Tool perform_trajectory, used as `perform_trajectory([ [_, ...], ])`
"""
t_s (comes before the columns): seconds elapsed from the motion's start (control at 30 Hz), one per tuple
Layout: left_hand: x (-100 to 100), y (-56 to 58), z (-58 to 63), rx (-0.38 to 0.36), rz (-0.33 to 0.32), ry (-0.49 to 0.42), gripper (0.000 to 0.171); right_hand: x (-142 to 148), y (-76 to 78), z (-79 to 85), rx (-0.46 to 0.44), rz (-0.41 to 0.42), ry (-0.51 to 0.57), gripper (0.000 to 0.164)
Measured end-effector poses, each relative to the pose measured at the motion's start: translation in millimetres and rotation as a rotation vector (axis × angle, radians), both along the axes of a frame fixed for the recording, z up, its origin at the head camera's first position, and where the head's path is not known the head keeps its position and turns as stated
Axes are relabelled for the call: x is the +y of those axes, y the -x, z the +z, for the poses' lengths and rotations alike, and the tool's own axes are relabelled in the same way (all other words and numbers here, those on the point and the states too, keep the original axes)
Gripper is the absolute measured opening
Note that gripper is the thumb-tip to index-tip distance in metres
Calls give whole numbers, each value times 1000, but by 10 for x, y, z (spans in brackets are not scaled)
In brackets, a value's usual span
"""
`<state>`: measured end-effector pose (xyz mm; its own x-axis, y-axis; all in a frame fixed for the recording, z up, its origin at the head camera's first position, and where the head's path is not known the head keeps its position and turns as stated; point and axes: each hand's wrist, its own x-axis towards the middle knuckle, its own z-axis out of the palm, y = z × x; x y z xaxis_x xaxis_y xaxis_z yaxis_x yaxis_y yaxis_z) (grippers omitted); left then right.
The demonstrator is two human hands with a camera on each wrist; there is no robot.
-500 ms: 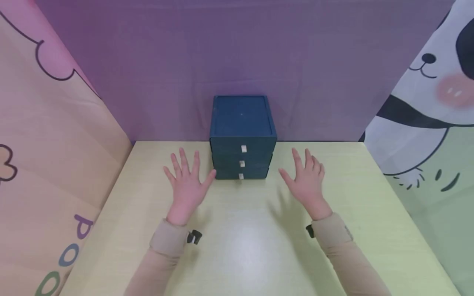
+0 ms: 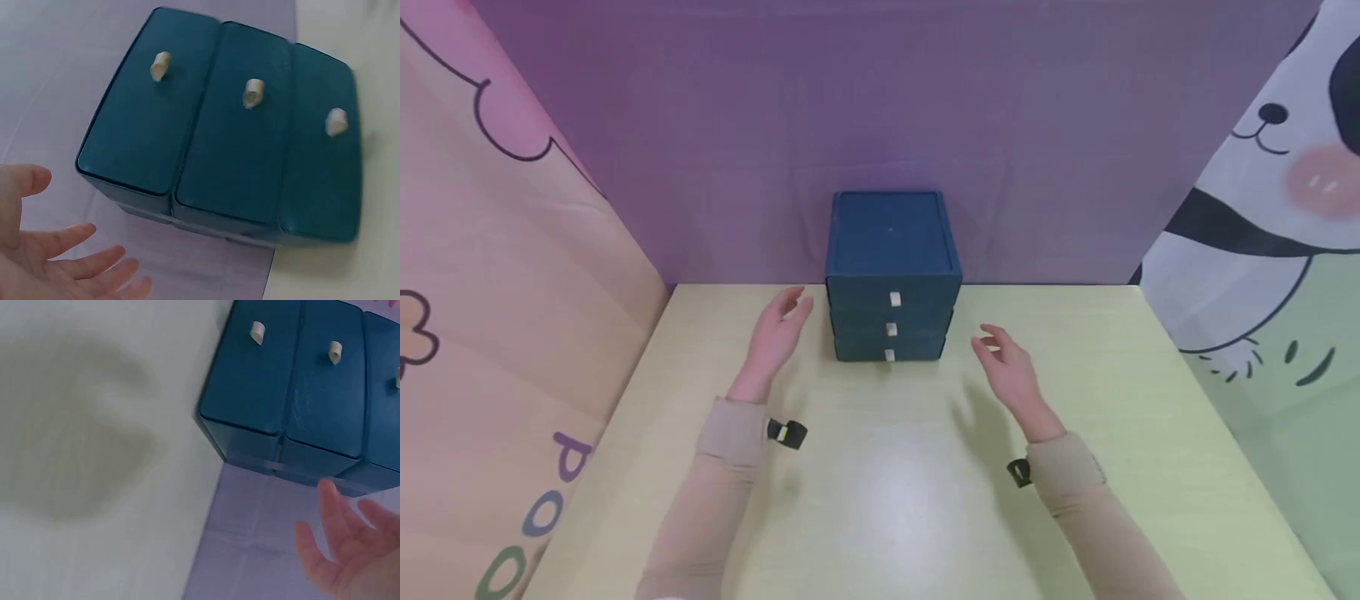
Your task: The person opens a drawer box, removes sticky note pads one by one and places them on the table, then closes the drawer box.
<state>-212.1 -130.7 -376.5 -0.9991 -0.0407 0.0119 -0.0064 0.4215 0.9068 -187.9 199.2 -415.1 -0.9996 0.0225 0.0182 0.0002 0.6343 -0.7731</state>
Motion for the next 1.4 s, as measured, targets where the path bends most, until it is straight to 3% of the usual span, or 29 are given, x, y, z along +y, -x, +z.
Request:
perform_trajectory([
  [0.13, 64, 180, 86, -55, -22, -119, 55, -35, 35, -99, -40, 9, 46, 43],
  [0.3, 170, 354, 166, -69, -34, -211, 56, -99, 58, -162, -69, 11, 85, 42],
  [0.6, 256, 499, 189, -99, -10, -310, 51, -166, 78, -231, -105, 47, 116, 40],
  [0.9, 235, 561, 186, -106, -8, -315, 47, -194, 107, -220, -158, 106, 219, 40],
  [1.23, 153, 623, 281, -235, -39, -266, 50, -281, 216, -31, -249, 199, 322, 43],
  [1.4, 158, 628, 351, -280, -48, -250, 50, -367, 291, 111, -300, 207, 426, 45],
])
